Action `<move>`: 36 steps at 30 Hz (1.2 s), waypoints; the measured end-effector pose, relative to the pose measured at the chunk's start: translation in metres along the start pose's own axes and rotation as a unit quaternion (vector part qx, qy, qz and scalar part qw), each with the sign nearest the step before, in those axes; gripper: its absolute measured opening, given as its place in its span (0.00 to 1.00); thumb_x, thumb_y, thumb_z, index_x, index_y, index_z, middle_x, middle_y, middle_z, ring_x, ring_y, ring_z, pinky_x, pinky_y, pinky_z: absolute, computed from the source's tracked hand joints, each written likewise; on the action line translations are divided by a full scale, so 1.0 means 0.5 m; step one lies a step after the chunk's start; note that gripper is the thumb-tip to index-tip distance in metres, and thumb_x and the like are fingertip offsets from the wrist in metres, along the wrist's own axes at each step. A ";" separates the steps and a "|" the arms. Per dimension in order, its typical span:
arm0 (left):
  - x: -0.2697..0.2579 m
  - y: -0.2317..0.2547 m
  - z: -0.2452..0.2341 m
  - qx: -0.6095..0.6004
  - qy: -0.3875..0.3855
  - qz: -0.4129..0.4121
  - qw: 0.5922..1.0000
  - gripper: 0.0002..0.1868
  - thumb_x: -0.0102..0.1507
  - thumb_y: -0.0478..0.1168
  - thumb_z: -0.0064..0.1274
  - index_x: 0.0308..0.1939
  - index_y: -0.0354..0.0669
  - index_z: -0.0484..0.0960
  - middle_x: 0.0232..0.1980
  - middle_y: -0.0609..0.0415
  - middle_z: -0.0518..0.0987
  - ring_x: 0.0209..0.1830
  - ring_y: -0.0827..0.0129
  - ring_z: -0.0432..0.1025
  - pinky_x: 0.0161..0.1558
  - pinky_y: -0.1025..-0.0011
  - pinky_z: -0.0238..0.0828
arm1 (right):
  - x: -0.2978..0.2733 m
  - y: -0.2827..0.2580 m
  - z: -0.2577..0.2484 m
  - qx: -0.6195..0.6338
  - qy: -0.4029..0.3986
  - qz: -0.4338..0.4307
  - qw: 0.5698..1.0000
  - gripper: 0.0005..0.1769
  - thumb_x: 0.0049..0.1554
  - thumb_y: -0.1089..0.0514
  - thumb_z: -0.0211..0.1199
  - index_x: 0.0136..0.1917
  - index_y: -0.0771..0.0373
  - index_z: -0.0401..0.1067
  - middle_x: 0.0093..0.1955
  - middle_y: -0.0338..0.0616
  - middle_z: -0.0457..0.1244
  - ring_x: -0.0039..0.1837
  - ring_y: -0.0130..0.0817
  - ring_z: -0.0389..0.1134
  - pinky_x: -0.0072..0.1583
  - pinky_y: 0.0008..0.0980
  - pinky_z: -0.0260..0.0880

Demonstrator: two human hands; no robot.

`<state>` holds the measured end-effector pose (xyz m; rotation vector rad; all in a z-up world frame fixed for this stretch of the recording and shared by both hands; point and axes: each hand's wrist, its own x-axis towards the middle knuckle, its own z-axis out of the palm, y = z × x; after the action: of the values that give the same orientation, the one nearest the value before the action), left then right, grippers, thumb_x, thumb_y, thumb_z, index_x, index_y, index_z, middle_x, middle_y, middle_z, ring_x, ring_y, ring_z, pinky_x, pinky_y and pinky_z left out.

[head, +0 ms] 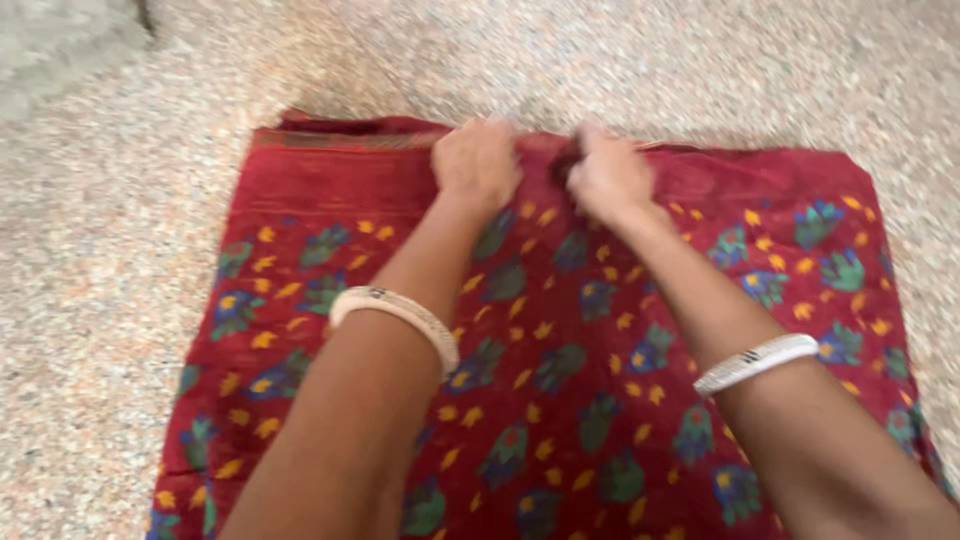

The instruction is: The person folds a large red patterned cloth on a tiled floor. They smooth the fabric, fold it in half multiple times, and align the edges to create a compact rectangular bundle.

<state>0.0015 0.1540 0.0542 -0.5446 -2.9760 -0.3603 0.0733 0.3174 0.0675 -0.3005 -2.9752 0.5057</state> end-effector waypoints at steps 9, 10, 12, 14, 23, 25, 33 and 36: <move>-0.058 -0.017 0.064 -0.037 -0.086 0.096 0.991 0.41 0.61 0.44 0.54 0.76 0.47 0.55 0.71 0.45 0.65 0.75 0.51 0.53 0.68 0.38 0.49 | -0.074 -0.038 0.151 -0.093 0.081 -0.065 0.990 0.39 0.63 0.32 0.53 0.79 0.54 0.54 0.82 0.68 0.42 0.80 0.68 0.42 0.70 0.72 0.42; -0.075 -0.027 0.076 -0.016 -0.093 0.116 0.989 0.41 0.61 0.45 0.54 0.76 0.52 0.54 0.74 0.46 0.60 0.79 0.51 0.47 0.71 0.36 0.44 | -0.078 -0.033 0.164 -0.073 0.041 -0.041 0.996 0.42 0.62 0.30 0.52 0.81 0.51 0.51 0.83 0.64 0.37 0.82 0.65 0.36 0.72 0.72 0.37; -0.083 -0.046 0.089 -0.008 -0.084 0.122 0.989 0.40 0.63 0.45 0.53 0.77 0.50 0.54 0.78 0.48 0.58 0.81 0.52 0.46 0.72 0.36 0.44 | -0.077 -0.035 0.181 -0.032 -0.037 0.001 0.999 0.47 0.60 0.28 0.49 0.84 0.46 0.45 0.87 0.56 0.27 0.86 0.58 0.25 0.78 0.71 0.27; -0.096 -0.051 0.093 -0.009 -0.106 0.133 0.985 0.39 0.65 0.45 0.52 0.78 0.52 0.53 0.80 0.50 0.55 0.83 0.53 0.44 0.73 0.35 0.43 | -0.075 -0.025 0.164 -0.029 -0.062 -0.004 0.998 0.47 0.59 0.28 0.51 0.83 0.46 0.44 0.86 0.57 0.29 0.85 0.59 0.26 0.77 0.71 0.30; -0.201 -0.179 -0.066 -0.011 -0.176 0.096 0.980 0.45 0.63 0.49 0.54 0.80 0.63 0.46 0.84 0.51 0.46 0.84 0.50 0.38 0.73 0.29 0.35 | -0.201 -0.202 0.157 0.027 0.083 -0.066 0.994 0.44 0.62 0.37 0.56 0.85 0.49 0.47 0.87 0.55 0.35 0.86 0.64 0.33 0.75 0.77 0.35; -0.240 -0.232 -0.101 0.002 -0.161 0.095 0.982 0.50 0.60 0.51 0.58 0.80 0.64 0.45 0.84 0.51 0.44 0.84 0.50 0.37 0.71 0.27 0.35 | -0.221 -0.241 0.181 0.000 0.030 -0.084 0.996 0.42 0.63 0.35 0.53 0.84 0.49 0.47 0.87 0.53 0.36 0.86 0.61 0.33 0.75 0.78 0.33; -0.383 -0.415 -0.188 -0.045 -0.153 -0.185 0.970 0.60 0.56 0.60 0.64 0.80 0.63 0.37 0.84 0.43 0.40 0.81 0.41 0.41 0.70 0.27 0.37 | -0.259 -0.382 0.208 0.025 -0.001 -0.092 0.995 0.41 0.64 0.35 0.50 0.83 0.50 0.47 0.86 0.56 0.35 0.85 0.60 0.31 0.73 0.79 0.29; -0.428 -0.462 -0.189 -0.137 -0.129 -0.263 0.946 0.65 0.51 0.63 0.65 0.82 0.57 0.40 0.80 0.35 0.51 0.79 0.38 0.51 0.73 0.40 0.50 | -0.307 -0.464 0.237 0.054 -0.043 -0.088 0.994 0.43 0.62 0.33 0.49 0.83 0.48 0.45 0.86 0.55 0.33 0.84 0.61 0.29 0.72 0.78 0.27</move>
<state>0.1228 -0.1515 0.0675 0.2278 -3.3108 -0.8113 0.1654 0.0330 0.0233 -0.0071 -3.0033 0.6700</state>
